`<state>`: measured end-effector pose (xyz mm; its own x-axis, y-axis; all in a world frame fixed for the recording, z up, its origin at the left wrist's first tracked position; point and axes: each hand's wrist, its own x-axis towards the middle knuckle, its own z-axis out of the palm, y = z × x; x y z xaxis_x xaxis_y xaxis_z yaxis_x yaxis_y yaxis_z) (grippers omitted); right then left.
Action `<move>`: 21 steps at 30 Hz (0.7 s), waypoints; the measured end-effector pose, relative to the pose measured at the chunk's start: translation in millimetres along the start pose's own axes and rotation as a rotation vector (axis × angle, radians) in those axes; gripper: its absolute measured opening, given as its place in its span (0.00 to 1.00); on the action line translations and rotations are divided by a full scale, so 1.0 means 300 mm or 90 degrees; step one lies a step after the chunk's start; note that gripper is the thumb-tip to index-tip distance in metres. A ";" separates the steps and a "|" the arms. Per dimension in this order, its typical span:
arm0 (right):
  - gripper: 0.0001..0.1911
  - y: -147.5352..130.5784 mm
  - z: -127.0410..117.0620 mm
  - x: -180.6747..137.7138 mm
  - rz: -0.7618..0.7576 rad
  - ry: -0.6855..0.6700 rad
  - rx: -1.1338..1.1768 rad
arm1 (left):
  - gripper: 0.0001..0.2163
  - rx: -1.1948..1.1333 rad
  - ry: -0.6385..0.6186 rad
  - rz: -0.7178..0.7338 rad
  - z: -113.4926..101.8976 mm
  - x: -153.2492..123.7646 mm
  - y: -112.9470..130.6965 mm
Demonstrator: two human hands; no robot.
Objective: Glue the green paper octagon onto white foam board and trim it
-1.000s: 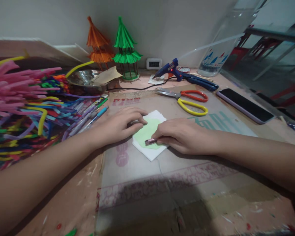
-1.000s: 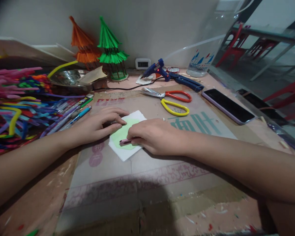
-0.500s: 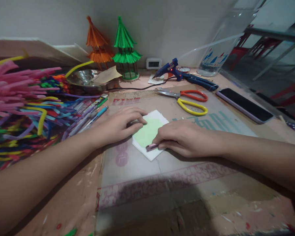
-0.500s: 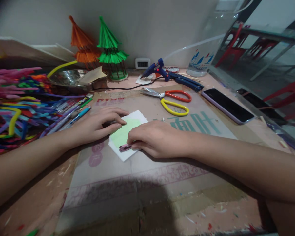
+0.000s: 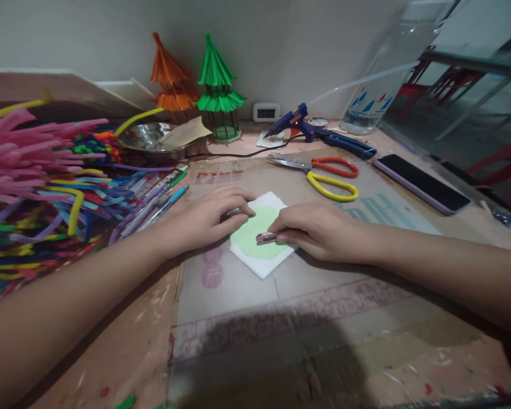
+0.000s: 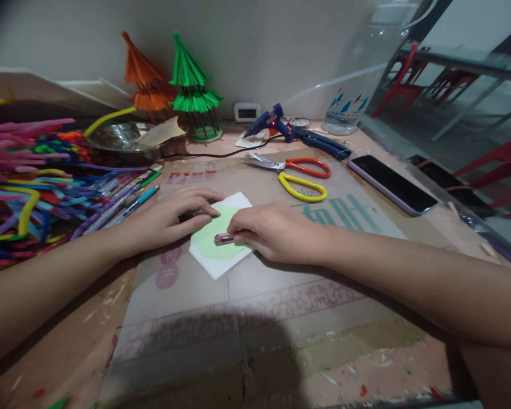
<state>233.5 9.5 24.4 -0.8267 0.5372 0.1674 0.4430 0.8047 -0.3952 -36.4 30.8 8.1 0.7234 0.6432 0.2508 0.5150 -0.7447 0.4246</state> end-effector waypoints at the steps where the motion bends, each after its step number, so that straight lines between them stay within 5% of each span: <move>1: 0.11 -0.002 -0.001 -0.004 -0.006 -0.007 0.010 | 0.11 -0.002 0.000 -0.003 0.000 0.000 0.001; 15: 0.11 -0.015 -0.014 -0.017 -0.071 -0.033 0.089 | 0.11 -0.009 -0.001 -0.007 -0.001 -0.002 -0.001; 21: 0.11 -0.001 -0.004 0.003 -0.034 0.156 0.067 | 0.11 -0.013 -0.002 0.004 -0.003 0.002 0.003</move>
<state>233.1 10.1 25.8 -0.7341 0.5498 0.3986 0.3516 0.8099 -0.4695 -36.0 30.6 9.3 0.7274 0.6386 0.2511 0.5016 -0.7446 0.4405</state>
